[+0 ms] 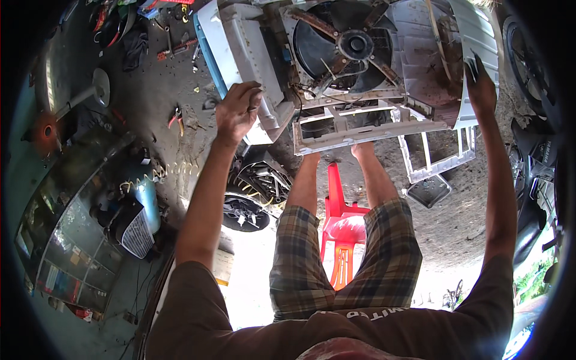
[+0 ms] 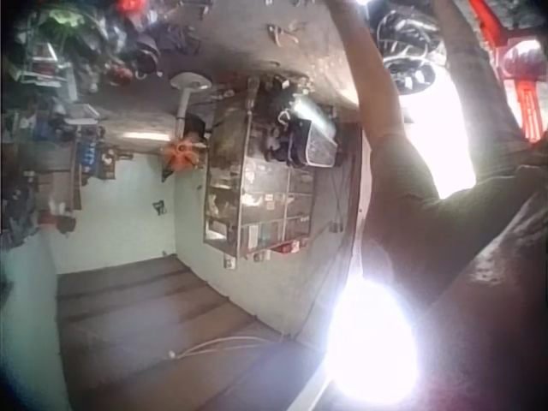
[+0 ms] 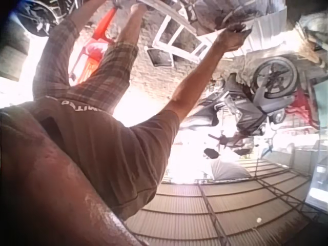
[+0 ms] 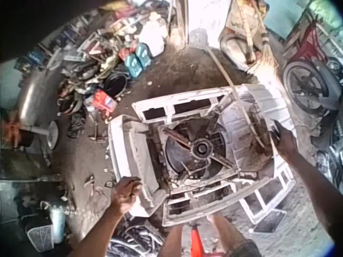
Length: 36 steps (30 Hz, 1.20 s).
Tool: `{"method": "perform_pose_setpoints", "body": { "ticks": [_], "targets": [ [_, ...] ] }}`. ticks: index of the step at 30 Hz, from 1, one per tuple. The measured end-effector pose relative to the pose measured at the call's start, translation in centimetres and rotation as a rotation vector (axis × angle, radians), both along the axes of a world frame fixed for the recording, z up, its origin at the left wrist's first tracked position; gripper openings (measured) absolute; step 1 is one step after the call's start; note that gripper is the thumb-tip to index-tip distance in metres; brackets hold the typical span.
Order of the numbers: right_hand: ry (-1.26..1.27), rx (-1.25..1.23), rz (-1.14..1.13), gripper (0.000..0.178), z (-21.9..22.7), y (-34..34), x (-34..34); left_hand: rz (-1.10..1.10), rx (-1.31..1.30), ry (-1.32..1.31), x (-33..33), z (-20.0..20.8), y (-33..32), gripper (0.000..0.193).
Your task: The person disassembles an air cooler by removing the outer plastic frames by hand, then loosening screws and disconnecting internal components using a screwdriver and by hand.
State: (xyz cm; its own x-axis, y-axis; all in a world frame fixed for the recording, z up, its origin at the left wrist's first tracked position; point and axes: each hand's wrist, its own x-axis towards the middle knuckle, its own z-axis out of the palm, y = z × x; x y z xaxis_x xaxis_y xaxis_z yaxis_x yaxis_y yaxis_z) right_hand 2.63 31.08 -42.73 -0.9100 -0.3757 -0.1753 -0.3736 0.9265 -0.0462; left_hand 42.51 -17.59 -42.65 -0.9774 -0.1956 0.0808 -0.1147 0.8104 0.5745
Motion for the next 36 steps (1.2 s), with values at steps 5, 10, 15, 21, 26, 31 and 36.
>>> {"method": "perform_pose_setpoints", "body": {
  "ticks": [5, 10, 15, 21, 26, 31, 36],
  "targets": [
    [0.113, -0.247, -0.034, 0.045, 2.9, 9.7, 15.3, 0.491, 0.225, 0.087, 4.2, 2.4, 3.3, 0.034],
    [-0.666, 0.238, -0.224, 0.042, -4.6, 21.1, 33.0, 1.146, 0.644, -0.099, 7.9, 5.0, 8.6, 0.052],
    [-1.149, 0.322, 0.062, 0.037, -14.1, 20.4, 43.7, 1.456, 0.780, -0.003, 7.7, 6.1, 13.6, 0.062],
    [-1.341, 0.114, 0.376, 0.035, -20.3, 8.5, 47.4, 1.219, 0.729, 0.088, 6.3, 4.8, 15.5, 0.072],
    [-1.444, 0.040, 0.517, 0.034, -20.4, 6.7, 49.9, 1.087, 0.692, 0.060, 5.3, 2.3, 15.1, 0.076],
    [-1.537, -0.048, 0.573, 0.034, -17.9, 8.1, 52.0, 1.098, 0.726, 0.050, 7.2, 0.8, 12.8, 0.075],
    [-1.610, -0.102, 0.607, 0.034, -16.8, 9.6, 54.4, 1.038, 0.771, 0.117, 10.3, 0.0, 10.2, 0.073]
  ]
}}
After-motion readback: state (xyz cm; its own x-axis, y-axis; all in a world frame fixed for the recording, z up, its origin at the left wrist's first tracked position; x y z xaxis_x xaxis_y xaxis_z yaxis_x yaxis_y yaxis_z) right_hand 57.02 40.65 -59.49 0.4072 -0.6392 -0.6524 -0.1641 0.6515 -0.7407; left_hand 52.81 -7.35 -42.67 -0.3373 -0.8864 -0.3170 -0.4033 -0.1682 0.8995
